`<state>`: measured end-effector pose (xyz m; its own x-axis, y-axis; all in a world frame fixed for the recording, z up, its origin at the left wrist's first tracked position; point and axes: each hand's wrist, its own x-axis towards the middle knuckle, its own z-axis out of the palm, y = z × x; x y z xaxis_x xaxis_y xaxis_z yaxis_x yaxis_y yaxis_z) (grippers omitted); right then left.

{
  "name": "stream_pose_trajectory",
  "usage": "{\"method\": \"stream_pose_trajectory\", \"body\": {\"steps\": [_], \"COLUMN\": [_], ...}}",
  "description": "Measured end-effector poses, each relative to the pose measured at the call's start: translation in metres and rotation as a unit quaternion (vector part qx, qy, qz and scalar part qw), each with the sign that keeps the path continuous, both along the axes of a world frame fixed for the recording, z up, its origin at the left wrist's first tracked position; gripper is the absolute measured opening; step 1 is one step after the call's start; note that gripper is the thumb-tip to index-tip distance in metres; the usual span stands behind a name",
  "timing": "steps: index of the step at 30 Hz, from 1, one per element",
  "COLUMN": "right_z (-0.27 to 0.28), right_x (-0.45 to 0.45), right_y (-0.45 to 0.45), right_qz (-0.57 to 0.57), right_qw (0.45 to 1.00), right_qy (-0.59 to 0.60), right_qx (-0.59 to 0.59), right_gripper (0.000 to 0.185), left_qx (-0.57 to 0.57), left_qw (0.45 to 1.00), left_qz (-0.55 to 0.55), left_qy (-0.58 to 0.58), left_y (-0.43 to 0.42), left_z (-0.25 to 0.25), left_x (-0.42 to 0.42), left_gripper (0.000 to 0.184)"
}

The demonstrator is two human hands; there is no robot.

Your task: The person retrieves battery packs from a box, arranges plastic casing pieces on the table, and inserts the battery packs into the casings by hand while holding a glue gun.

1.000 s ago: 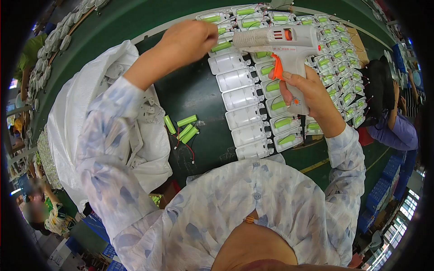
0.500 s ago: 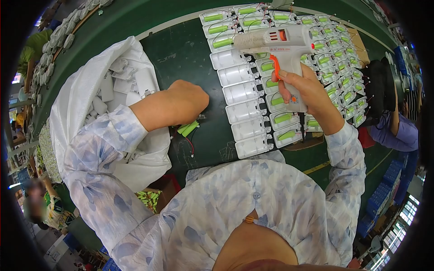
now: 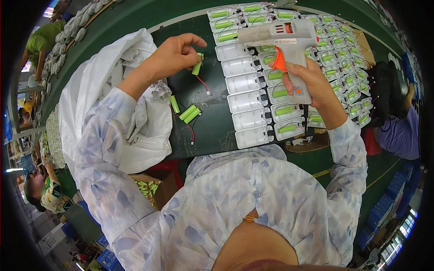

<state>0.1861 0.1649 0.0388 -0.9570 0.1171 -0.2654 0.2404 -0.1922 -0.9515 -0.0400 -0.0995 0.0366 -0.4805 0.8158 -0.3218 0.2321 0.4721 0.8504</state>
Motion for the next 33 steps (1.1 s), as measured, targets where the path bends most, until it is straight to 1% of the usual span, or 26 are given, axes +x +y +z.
{"method": "stream_pose_trajectory", "body": {"steps": [3, 6, 9, 10, 11, 12, 15, 18, 21, 24, 27, 30, 33], "right_z": [0.0, 0.0, -0.001, -0.002, -0.001, 0.001, 0.004, 0.005, 0.005, 0.004, 0.004, 0.006, 0.006], "right_x": [0.01, 0.019, 0.021, 0.021, 0.02, 0.019, 0.015, 0.012, 0.01, 0.007, 0.006, 0.007, 0.012], "right_y": [0.003, 0.001, -0.001, -0.002, -0.002, -0.003, -0.007, -0.012, -0.015, -0.016, -0.017, -0.015, -0.009], "right_qz": [0.017, 0.027, 0.024, 0.022, 0.027, 0.031, 0.036, 0.037, 0.043, 0.049, 0.051, 0.043, 0.044], "right_qw": [1.0, 0.999, 0.999, 0.999, 0.999, 0.999, 0.998, 0.997, 0.996, 0.996, 0.995, 0.994, 0.994], "right_qy": [-0.012, -0.028, -0.032, -0.032, -0.033, -0.035, -0.044, -0.052, -0.062, -0.062, -0.072, -0.078, -0.081], "right_qx": [-0.008, -0.002, 0.003, 0.002, 0.007, 0.012, 0.025, 0.033, 0.036, 0.044, 0.045, 0.056, 0.062], "right_gripper": [0.035, 0.034, 0.033, 0.032, 0.032, 0.032, 0.03, 0.029, 0.029, 0.029, 0.028, 0.028, 0.028], "left_qx": [0.036, -0.038, -0.08, -0.1, -0.119, -0.137, -0.092, -0.035, 0.004, 0.008, 0.011, 0.032, 0.024], "left_qw": [0.998, 0.993, 0.994, 0.989, 0.968, 0.933, 0.877, 0.858, 0.841, 0.851, 0.85, 0.853, 0.895], "left_qz": [0.047, 0.112, 0.069, 0.016, -0.038, -0.09, -0.145, -0.153, -0.174, -0.182, -0.182, -0.168, -0.117], "left_qy": [0.016, -0.017, 0.002, 0.111, 0.217, 0.32, 0.448, 0.489, 0.513, 0.492, 0.495, 0.493, 0.43], "left_y": [0.004, 0.003, -0.005, -0.006, -0.008, -0.009, -0.008, -0.002, -0.003, -0.004, -0.004, -0.002, 0.005], "left_z": [-0.029, -0.033, -0.044, -0.042, -0.04, -0.036, -0.033, -0.037, -0.044, -0.043, -0.049, -0.048, -0.038], "left_x": [-0.007, -0.016, -0.034, -0.034, -0.034, -0.031, -0.016, -0.002, 0.002, 0.003, -0.002, -0.006, -0.009], "left_gripper": [0.018, 0.017, 0.017, 0.018, 0.019, 0.02, 0.02, 0.014, 0.01, 0.013, 0.01, 0.011, 0.013]}}
